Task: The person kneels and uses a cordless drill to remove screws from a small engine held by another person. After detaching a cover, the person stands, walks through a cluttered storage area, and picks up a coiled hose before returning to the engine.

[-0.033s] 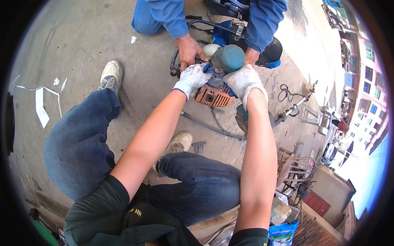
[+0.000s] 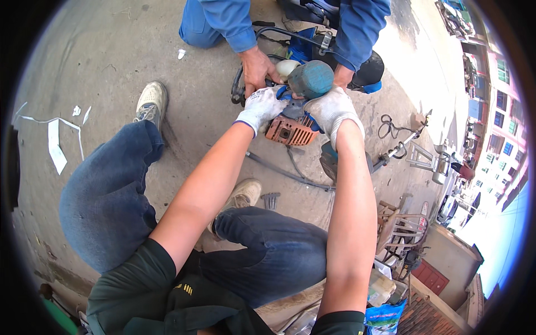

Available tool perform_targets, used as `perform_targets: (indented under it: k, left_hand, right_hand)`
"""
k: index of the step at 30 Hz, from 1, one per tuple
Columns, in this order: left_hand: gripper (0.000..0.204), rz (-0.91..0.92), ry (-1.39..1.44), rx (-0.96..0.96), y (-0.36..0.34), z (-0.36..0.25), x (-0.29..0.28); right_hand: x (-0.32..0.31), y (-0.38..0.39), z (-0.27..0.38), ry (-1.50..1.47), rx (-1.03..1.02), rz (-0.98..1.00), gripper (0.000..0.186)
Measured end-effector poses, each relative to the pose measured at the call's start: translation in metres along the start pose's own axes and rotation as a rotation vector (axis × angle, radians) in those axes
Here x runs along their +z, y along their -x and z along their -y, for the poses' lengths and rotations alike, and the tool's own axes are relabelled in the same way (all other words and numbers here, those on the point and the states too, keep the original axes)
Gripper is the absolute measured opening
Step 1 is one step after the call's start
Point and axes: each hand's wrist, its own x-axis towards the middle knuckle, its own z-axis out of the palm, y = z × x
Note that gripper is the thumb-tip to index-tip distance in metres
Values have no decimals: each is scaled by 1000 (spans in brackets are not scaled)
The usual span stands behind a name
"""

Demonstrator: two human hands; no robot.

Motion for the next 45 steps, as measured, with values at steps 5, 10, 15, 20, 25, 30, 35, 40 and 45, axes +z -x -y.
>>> perform_targets:
  k: [5,10,15,20,25,30,35,40,45]
  left_hand:
    - [39,10,51,-40,1,-2,3]
    - [40,32,55,-59,5,-6,-2]
    - [41,14,78,-83,5,-10,-5]
    - [48,-189,79,-165,26,-20,7]
    - [69,-204,120,-249,50,-9,20]
    - [79,11,48,-274,43,-17,6]
    - [68,27,199,-310,20,-4,3]
    - [68,6,176,-309,21,-5,9]
    - [65,38,164,-343,25,-12,-2]
  right_hand:
    - [-1,-7,-19,-98,-41,42,15]
    - [1,-10,-25,-155,-14,69,14]
    - [-3,-10,0,-20,115,73,22]
    - [1,-16,-2,56,119,122,22]
    - [4,-21,2,92,91,77,16]
    - [3,-24,-1,130,99,117,16]
    - [1,-16,0,99,62,130,16]
    - [10,-24,-6,262,-32,44,22]
    - [6,-26,-3,289,57,106,24]
